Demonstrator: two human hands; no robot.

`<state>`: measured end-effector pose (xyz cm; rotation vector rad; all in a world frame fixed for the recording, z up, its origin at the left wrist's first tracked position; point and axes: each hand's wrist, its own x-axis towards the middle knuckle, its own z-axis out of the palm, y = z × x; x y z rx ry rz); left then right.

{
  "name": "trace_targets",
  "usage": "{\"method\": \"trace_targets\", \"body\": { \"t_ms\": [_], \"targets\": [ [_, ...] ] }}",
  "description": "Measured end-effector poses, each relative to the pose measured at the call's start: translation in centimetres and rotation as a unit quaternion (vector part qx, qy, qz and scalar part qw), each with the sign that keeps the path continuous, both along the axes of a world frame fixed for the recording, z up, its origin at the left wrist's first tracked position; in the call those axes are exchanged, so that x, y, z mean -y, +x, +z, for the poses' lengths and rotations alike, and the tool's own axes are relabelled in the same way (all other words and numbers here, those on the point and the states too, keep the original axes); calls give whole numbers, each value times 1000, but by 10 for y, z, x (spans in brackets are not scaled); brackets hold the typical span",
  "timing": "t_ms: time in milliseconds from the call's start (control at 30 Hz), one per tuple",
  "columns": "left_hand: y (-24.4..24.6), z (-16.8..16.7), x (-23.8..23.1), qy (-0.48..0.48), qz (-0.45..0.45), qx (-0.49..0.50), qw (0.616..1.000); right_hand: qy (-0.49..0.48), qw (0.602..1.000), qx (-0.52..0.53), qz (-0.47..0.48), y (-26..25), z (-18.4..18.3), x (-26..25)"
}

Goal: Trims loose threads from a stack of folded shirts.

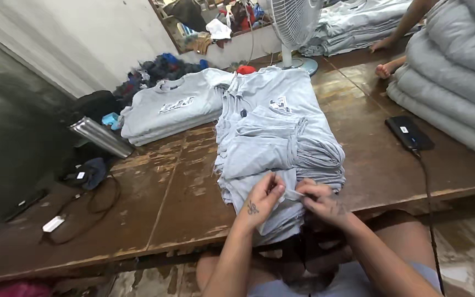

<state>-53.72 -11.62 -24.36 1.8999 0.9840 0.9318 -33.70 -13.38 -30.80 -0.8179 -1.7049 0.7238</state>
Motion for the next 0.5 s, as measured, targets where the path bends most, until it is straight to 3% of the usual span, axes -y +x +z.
{"method": "trace_targets", "body": {
  "t_ms": [67,133,167,233,300,367,500],
  "targets": [
    [10,-21,-7,-107,67,154,980,-137,965,-193,111,2,-10,-4],
    [13,-29,-8,-149,116,216,958,-188,941,-235,156,4,-14,-1],
    [13,-30,-7,-146,123,226,955,-174,954,-202,135,3,-13,2],
    [15,-31,-6,-132,120,233,956,-72,997,-19,15,-1,-6,7],
    [15,-33,-4,-124,115,230,958,61,981,151,-109,-5,-6,5],
    [13,-35,-3,-107,98,202,968,114,963,199,-143,8,-2,7],
    [12,-35,0,-73,76,160,982,87,960,219,-150,59,17,32]
  ]
}}
